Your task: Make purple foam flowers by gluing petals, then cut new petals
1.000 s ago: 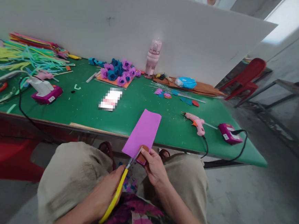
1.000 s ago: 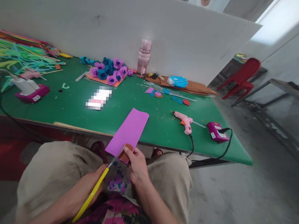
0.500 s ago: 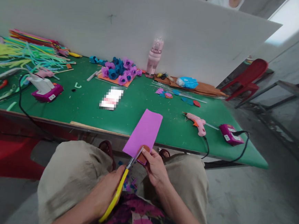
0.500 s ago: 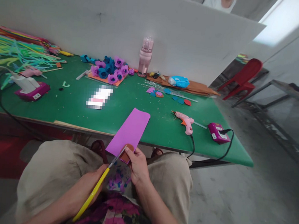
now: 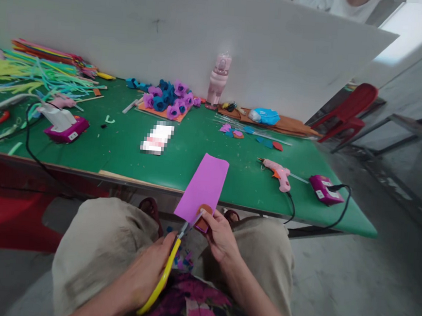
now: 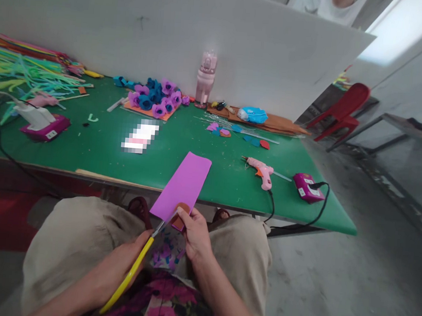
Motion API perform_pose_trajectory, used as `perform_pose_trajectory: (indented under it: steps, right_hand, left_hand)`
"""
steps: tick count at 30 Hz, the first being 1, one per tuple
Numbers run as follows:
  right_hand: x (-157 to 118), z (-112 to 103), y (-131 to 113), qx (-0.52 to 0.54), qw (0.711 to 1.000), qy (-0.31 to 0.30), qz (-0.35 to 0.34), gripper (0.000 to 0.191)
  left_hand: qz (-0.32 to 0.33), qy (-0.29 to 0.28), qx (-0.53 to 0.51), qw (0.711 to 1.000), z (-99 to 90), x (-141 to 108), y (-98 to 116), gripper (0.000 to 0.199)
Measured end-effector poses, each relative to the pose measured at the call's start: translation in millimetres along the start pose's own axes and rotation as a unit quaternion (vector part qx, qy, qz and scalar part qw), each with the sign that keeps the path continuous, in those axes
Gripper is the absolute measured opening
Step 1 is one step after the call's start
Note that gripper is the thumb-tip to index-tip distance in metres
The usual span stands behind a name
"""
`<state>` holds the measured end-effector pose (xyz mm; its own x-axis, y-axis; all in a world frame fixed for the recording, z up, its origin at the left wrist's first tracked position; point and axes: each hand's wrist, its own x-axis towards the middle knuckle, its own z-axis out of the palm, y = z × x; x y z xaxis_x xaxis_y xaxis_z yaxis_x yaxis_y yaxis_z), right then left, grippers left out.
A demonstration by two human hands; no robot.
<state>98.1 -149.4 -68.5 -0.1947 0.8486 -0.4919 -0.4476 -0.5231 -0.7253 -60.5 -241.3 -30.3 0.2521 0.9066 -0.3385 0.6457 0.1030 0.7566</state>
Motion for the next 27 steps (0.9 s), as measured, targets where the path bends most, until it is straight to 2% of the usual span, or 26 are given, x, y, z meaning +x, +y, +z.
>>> perform_pose_trajectory:
  steps: [4,7,10,12,15,17,20,23,27]
  right_hand:
    - [-1,2,-1,0.015,1.000,0.016,-0.014,0.029]
    - [-2,5,-1,0.036,0.999,0.016,-0.014,0.028]
    - [-2,6,-3,0.061,0.998,0.012,-0.011,0.028]
    - [-1,5,-4,0.070,0.997,0.009,-0.008,0.028]
    - [-1,2,-7,0.073,0.997,0.012,-0.001,0.029]
    - [-1,2,-8,0.073,0.997,0.025,0.007,0.029]
    - [-3,4,-5,0.078,0.996,0.027,0.016,0.029]
    - [-5,8,0,0.076,0.997,0.010,0.012,0.030]
    - [-8,11,5,0.051,0.999,0.009,0.008,0.030]
  left_hand:
    - [0.009,0.041,-0.065,0.997,5.4,2,-12,0.038]
    - [-0.017,0.106,-0.160,0.981,11.2,6,-14,0.033]
    - [-0.051,0.152,-0.249,0.955,16.8,7,-13,0.045]
    - [-0.074,0.162,-0.293,0.940,20.2,4,-14,0.052]
    - [-0.082,0.165,-0.336,0.923,22.7,-2,-20,0.055]
    - [-0.083,0.193,-0.356,0.911,22.2,-1,-22,0.057]
    - [-0.065,0.269,-0.383,0.881,21.5,10,-13,0.066]
    - [-0.022,0.317,-0.421,0.850,25.7,30,0,0.071]
    - [0.010,0.362,-0.408,0.838,35.1,53,5,0.069]
